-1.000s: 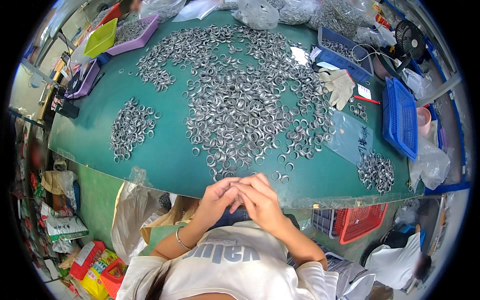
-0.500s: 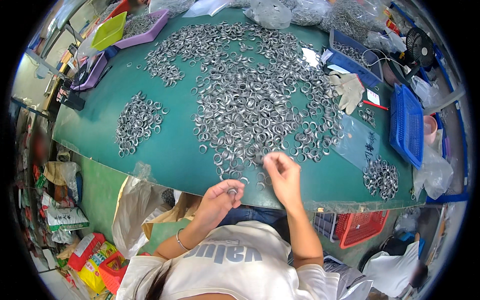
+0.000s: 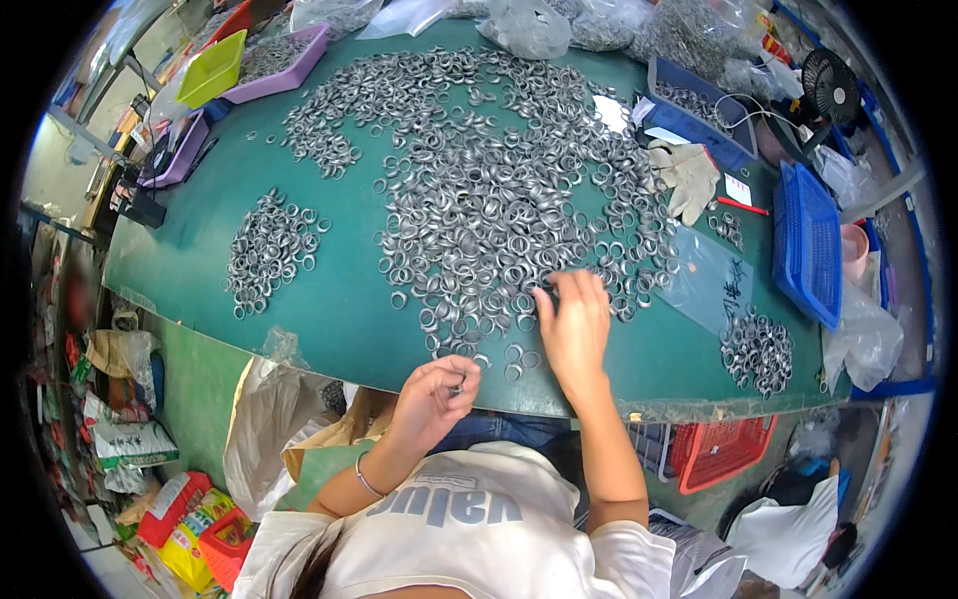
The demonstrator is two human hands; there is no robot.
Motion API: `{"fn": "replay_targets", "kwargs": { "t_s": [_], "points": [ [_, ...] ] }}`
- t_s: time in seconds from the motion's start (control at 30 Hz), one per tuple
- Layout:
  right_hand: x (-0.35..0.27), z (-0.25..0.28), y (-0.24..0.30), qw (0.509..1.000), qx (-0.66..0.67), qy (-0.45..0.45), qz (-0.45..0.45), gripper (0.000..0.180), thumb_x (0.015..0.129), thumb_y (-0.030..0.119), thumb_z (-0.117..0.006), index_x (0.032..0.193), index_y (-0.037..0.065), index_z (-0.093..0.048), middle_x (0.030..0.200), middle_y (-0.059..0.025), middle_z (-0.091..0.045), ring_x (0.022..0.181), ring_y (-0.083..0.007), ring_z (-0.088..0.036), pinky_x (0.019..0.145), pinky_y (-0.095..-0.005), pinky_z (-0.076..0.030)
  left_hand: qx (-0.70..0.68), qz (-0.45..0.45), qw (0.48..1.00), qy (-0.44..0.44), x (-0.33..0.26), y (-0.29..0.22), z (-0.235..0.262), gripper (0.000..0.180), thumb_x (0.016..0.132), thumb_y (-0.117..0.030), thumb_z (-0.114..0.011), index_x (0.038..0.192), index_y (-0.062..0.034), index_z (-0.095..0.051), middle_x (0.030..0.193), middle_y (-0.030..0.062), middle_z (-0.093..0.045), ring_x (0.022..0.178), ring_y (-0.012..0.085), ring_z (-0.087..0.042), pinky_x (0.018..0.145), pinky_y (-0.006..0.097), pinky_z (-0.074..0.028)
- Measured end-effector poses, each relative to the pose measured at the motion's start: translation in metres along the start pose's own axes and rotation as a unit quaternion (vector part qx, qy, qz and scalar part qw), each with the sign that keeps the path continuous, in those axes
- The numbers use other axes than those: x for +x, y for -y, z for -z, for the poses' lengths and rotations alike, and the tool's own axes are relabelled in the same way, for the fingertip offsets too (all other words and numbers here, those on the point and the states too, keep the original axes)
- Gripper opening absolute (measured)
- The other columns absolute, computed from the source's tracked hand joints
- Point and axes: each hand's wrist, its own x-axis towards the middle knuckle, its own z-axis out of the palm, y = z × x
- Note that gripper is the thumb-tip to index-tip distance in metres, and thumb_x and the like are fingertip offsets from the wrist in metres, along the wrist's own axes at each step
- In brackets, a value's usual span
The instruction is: The person sorts through a large pile of small metal rings on a green table by hand, picking them up one by one and placing them into a separate group.
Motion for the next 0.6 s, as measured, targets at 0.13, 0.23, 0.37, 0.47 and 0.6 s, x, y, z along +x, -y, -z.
{"fn": "replay_targets", "kwargs": {
  "t_s": [0.13, 0.23, 0.37, 0.47, 0.6],
  "points": [
    [-0.002, -0.007, -0.005, 0.999, 0.037, 0.001, -0.003, 0.01, 0.071, 0.005, -0.067, 0.074, 0.001, -0.059, 0.074, -0.0109, -0.057, 0.074, -0.03, -0.054, 0.074, -0.0382, -0.041, 0.055, -0.026, 0.998, 0.008, -0.002, 0.002, -0.004, 0.025, 0.08, 0.002, -0.046, 0.101, 0.003, -0.058, 0.08, 0.0049, -0.052, 0.069, 0.0104, -0.047, 0.058, 0.022, -0.038],
    [-0.016, 0.013, 0.013, 0.972, 0.199, 0.038, -0.115, 0.008, 0.07, 0.002, -0.067, 0.074, 0.0, -0.061, 0.072, -0.0107, -0.058, 0.066, -0.0283, -0.054, 0.068, -0.0346, -0.043, 0.091, -0.071, 0.993, 0.01, -0.001, 0.006, -0.006, 0.026, 0.083, 0.0, -0.046, 0.108, 0.0026, -0.056, 0.086, 0.0049, -0.052, 0.076, 0.0098, -0.047, 0.063, 0.023, -0.039],
    [-0.044, 0.029, 0.036, 0.968, 0.224, 0.073, 0.083, 0.01, 0.068, 0.001, -0.069, 0.074, 0.001, -0.061, 0.073, -0.0094, -0.059, 0.067, -0.0263, -0.054, 0.063, -0.0331, -0.043, 0.159, -0.073, 0.984, -0.013, 0.001, 0.009, -0.017, 0.025, 0.092, -0.01, -0.045, 0.112, 0.0016, -0.053, 0.085, 0.004, -0.052, 0.074, 0.008, -0.046, 0.063, 0.021, -0.038],
    [-0.052, 0.033, 0.044, 0.957, 0.224, 0.119, 0.143, 0.014, 0.064, -0.001, -0.071, 0.076, 0.001, -0.063, 0.075, -0.0089, -0.06, 0.07, -0.0241, -0.054, 0.065, -0.0341, -0.043, 0.243, -0.062, 0.968, -0.007, 0.005, 0.011, -0.014, 0.025, 0.095, -0.016, -0.043, 0.11, 0.0012, -0.053, 0.075, 0.0017, -0.051, 0.061, 0.0062, -0.043, 0.053, 0.018, -0.035],
    [-0.033, 0.03, 0.025, 0.964, 0.252, 0.066, 0.048, 0.019, 0.066, 0.002, -0.07, 0.084, 0.002, -0.064, 0.073, -0.0087, -0.059, 0.07, -0.0265, -0.054, 0.065, -0.0346, -0.043, 0.111, 0.002, 0.993, 0.033, 0.001, 0.004, -0.001, 0.024, 0.095, -0.017, -0.043, 0.106, 0.0012, -0.054, 0.062, -0.0013, -0.046, 0.044, 0.0038, -0.032, 0.039, 0.017, -0.027]
  ]
}}
